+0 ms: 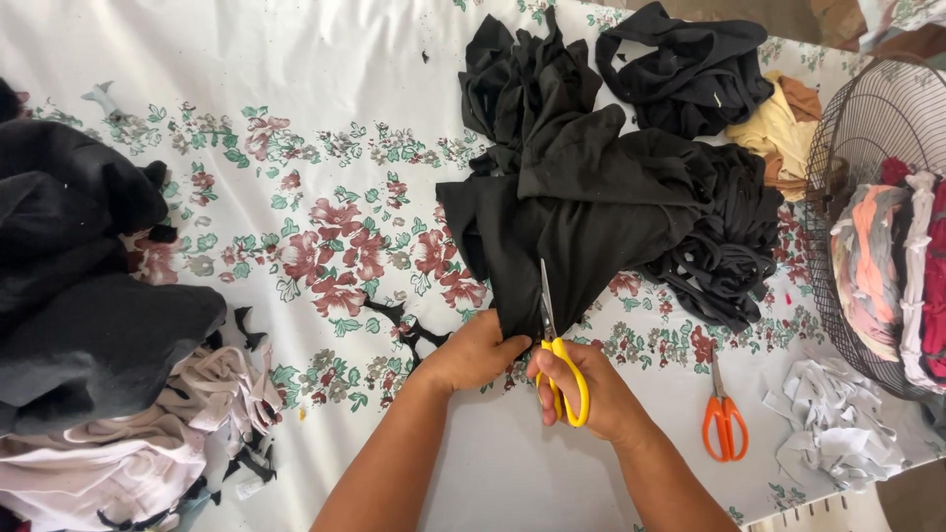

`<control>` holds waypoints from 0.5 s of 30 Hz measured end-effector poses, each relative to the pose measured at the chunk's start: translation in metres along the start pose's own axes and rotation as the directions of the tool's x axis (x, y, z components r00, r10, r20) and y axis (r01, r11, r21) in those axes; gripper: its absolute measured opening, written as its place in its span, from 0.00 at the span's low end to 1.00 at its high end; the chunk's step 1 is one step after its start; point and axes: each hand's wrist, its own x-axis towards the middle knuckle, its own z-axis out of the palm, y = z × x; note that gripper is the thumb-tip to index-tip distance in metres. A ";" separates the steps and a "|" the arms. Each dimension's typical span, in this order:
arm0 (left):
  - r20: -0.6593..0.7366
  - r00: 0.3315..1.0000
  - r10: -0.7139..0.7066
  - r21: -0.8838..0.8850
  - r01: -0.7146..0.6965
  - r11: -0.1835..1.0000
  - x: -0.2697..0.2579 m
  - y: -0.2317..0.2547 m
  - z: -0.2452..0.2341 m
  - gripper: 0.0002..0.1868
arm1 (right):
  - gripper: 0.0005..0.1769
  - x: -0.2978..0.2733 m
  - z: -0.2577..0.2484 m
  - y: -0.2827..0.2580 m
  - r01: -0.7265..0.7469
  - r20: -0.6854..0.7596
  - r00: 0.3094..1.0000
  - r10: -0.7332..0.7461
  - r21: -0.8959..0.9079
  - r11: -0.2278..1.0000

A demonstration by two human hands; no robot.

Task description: Cutting black fabric into thin strips using scissors.

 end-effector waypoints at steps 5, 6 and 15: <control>0.009 1.000 0.000 0.022 0.000 1.000 -0.002 0.003 0.001 0.11 | 0.22 0.002 0.000 0.004 0.056 -0.045 0.997 -0.063 -0.129 0.990; 0.014 1.000 0.002 0.038 -0.002 0.999 -0.002 0.003 0.001 0.11 | 0.22 0.002 -0.001 0.005 0.041 -0.052 0.997 -0.049 -0.135 0.990; 0.061 0.992 0.113 0.081 -0.118 0.990 -0.003 0.009 0.002 0.14 | 0.25 0.005 -0.011 -0.002 0.098 -0.005 0.995 -0.100 -0.121 0.988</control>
